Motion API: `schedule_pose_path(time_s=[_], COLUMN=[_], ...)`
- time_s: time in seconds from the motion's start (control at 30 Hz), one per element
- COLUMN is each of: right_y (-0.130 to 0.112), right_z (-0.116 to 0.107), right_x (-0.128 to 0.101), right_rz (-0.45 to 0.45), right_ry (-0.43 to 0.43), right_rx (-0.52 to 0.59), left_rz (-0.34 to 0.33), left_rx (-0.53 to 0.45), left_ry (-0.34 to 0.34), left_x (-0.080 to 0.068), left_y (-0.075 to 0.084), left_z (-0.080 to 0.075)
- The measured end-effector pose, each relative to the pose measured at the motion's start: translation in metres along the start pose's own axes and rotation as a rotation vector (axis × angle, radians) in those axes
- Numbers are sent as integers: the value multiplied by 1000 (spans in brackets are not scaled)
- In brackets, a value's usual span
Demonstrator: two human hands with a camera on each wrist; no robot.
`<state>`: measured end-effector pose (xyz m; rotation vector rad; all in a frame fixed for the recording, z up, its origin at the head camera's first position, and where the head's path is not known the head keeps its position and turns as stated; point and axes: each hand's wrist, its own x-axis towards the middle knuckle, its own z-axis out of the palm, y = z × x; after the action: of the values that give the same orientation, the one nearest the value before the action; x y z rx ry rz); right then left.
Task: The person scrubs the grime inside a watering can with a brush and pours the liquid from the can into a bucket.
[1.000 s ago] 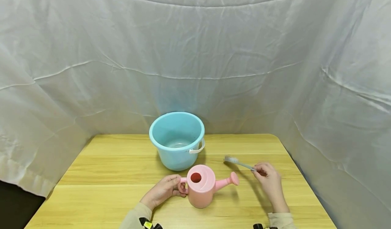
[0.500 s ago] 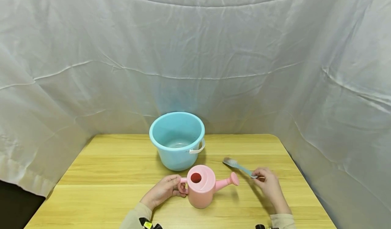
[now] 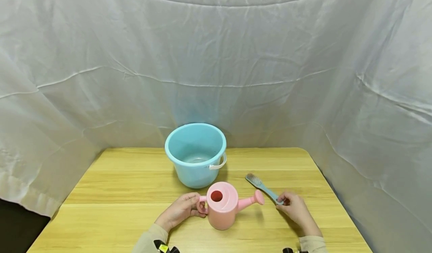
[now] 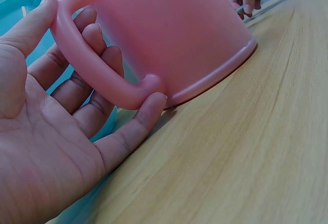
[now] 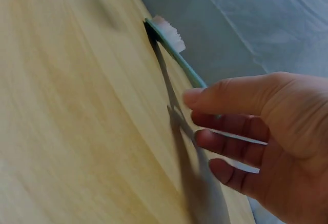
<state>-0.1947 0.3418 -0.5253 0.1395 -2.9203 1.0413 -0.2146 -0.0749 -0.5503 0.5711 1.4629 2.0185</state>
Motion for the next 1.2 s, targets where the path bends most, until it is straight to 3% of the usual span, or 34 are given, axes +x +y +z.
schedule_pose_path(time_s=[0.2, 0.77, 1.0, 1.2], right_y=[3, 7, 5, -2], right_z=[0, 3, 2, -1], right_x=[0, 0, 2, 1], right_rz=[3, -10, 30, -46], right_ry=[-49, -28, 28, 131], right_rx=[-15, -21, 13, 18], left_rz=[14, 17, 19, 13], left_rx=[-6, -7, -10, -7], left_ry=[-2, -8, -10, -7], left_x=[0, 0, -1, -1], left_y=[-1, -1, 0, 1], left_z=[1, 0, 0, 0])
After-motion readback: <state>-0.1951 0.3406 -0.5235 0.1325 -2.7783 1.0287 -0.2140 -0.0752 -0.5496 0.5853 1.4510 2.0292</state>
